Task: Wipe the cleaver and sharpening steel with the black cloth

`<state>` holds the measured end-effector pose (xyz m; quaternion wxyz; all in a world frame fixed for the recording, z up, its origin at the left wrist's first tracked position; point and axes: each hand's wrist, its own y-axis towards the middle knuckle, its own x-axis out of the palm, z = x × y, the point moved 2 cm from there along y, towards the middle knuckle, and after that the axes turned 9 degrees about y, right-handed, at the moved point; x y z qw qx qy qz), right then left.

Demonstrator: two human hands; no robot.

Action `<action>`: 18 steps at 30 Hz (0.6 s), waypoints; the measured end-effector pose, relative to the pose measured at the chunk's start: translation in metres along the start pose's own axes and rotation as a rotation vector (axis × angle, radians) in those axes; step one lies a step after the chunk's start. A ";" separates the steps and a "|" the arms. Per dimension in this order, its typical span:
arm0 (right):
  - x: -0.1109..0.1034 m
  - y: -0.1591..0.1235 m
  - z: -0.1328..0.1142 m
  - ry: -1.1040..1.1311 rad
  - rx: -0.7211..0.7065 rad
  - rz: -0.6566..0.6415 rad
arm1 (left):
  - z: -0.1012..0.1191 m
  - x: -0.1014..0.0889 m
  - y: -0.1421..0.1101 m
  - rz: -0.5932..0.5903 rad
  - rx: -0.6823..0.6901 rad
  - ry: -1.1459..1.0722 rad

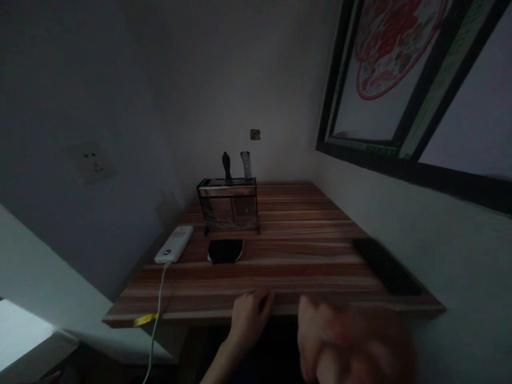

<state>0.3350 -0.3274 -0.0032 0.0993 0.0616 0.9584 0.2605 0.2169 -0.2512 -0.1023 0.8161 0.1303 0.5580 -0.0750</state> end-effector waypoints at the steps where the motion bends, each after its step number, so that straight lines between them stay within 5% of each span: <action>1: 0.007 0.011 0.009 0.049 -0.020 0.010 | 0.000 -0.001 0.001 -0.016 -0.019 -0.006; 4: 0.026 0.033 0.052 0.282 0.053 0.006 | -0.002 -0.001 0.004 -0.052 -0.059 -0.045; 10: 0.042 0.031 0.135 0.134 0.190 0.146 | 0.003 -0.005 0.020 -0.116 -0.009 -0.020; 18: 0.039 0.035 0.148 0.154 0.239 0.160 | 0.011 -0.006 0.025 -0.124 0.011 0.065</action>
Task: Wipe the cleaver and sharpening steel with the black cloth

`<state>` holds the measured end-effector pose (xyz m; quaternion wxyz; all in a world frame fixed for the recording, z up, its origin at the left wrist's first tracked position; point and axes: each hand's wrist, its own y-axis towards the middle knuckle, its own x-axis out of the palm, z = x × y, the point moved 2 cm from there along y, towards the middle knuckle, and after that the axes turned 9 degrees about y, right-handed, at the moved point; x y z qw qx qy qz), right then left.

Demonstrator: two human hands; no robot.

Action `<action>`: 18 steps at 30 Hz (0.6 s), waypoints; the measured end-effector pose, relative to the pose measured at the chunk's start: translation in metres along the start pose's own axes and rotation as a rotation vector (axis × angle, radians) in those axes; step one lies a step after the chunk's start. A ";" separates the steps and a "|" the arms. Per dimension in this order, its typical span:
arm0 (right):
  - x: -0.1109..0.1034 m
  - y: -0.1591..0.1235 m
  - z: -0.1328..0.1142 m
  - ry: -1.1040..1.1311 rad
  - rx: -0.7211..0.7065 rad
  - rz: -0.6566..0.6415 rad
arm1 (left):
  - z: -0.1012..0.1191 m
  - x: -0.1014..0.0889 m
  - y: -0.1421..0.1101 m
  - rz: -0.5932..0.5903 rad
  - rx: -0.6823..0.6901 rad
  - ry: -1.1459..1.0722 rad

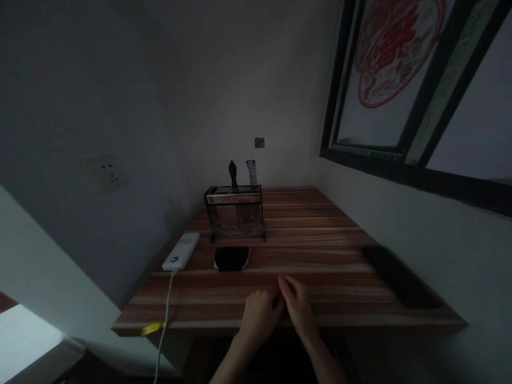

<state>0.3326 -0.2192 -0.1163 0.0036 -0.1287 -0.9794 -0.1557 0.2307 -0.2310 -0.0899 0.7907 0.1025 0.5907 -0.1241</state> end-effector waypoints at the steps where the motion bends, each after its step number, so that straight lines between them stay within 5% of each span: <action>1: 0.000 -0.001 0.000 -0.008 -0.006 -0.002 | 0.000 0.000 -0.001 -0.003 -0.002 0.008; 18: -0.002 -0.011 0.002 -0.122 -0.084 -0.058 | -0.003 0.002 -0.008 0.003 0.066 -0.010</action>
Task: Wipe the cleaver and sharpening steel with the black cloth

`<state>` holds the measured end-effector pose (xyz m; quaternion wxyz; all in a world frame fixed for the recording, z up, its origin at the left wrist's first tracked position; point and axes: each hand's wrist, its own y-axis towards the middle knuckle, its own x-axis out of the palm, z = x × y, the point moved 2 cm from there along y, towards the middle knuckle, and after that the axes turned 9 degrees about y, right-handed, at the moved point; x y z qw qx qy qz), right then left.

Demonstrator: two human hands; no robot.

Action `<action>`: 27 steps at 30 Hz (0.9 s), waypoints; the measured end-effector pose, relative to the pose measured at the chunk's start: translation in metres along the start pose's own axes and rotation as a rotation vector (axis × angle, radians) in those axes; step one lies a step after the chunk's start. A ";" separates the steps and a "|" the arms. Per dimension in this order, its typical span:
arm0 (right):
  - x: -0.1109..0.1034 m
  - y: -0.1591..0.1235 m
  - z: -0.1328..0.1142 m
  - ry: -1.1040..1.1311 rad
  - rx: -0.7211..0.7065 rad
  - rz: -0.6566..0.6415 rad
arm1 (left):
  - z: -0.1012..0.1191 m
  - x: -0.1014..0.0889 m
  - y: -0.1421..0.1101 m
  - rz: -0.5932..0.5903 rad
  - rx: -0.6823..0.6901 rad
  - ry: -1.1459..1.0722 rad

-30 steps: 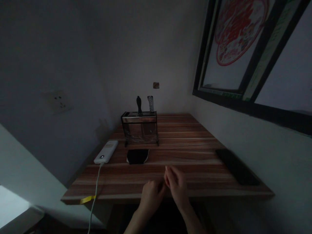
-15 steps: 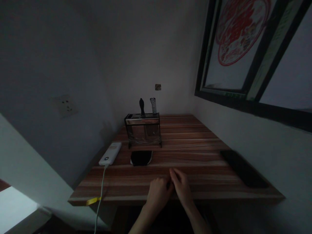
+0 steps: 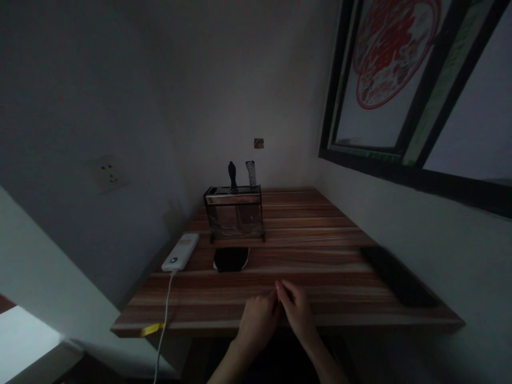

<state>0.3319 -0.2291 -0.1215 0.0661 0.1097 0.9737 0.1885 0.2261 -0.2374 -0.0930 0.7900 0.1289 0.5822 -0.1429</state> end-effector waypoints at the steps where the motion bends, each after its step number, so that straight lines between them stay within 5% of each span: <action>1: 0.000 0.000 0.001 0.004 -0.003 0.019 | 0.000 0.000 0.000 0.007 0.006 -0.004; 27: -0.002 -0.001 -0.009 0.015 -0.038 -0.045 | -0.006 0.004 -0.002 0.087 0.053 -0.068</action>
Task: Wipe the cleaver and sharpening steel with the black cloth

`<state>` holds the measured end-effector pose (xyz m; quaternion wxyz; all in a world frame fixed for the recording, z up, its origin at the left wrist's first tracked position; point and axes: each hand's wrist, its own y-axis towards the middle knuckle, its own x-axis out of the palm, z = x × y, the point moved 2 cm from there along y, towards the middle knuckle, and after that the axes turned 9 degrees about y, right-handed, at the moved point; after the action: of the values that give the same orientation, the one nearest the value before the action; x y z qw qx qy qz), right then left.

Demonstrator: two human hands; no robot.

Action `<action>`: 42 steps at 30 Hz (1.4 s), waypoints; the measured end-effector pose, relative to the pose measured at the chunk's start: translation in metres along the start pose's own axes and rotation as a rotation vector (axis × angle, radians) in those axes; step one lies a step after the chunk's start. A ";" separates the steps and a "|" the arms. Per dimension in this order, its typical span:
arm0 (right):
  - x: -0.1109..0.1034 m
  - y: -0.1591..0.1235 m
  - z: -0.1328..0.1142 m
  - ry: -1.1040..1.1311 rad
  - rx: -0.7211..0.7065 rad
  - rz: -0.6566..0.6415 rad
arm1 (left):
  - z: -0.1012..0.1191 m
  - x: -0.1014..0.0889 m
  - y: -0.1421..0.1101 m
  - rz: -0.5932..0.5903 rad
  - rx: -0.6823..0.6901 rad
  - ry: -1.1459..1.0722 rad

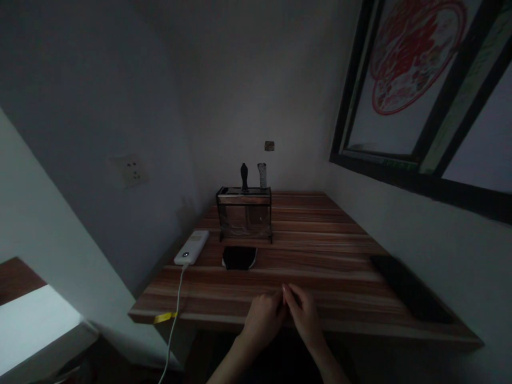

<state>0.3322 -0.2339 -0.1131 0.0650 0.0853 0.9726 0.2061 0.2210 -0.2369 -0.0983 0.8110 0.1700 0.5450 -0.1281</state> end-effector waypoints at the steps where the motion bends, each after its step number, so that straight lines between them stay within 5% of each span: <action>1: 0.000 0.000 0.001 0.005 0.007 -0.019 | 0.000 0.000 0.000 -0.004 -0.002 0.002; 14: 0.000 0.000 0.004 0.059 0.057 0.018 | -0.001 0.000 0.000 0.038 0.000 -0.049; 23: -0.001 -0.004 0.008 0.281 0.260 0.050 | -0.021 -0.002 -0.001 0.219 -0.080 -0.386; 26: -0.009 0.000 0.002 0.353 0.298 0.001 | -0.041 -0.032 -0.002 0.325 -0.091 -0.461; 33: -0.043 0.040 -0.038 0.356 0.133 -0.048 | -0.107 -0.128 0.030 0.738 -0.091 -0.458; 37: -0.048 0.075 -0.045 0.333 0.087 -0.105 | -0.158 -0.138 0.066 0.869 -0.142 -0.537; 42: -0.046 0.122 -0.029 0.352 0.088 -0.139 | -0.216 -0.128 0.103 0.807 -0.239 -0.794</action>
<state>0.3893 -0.1440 -0.0321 -0.0957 -0.0166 0.9806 0.1703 0.0324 -0.0510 -0.0407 0.9516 0.2105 0.1018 0.1996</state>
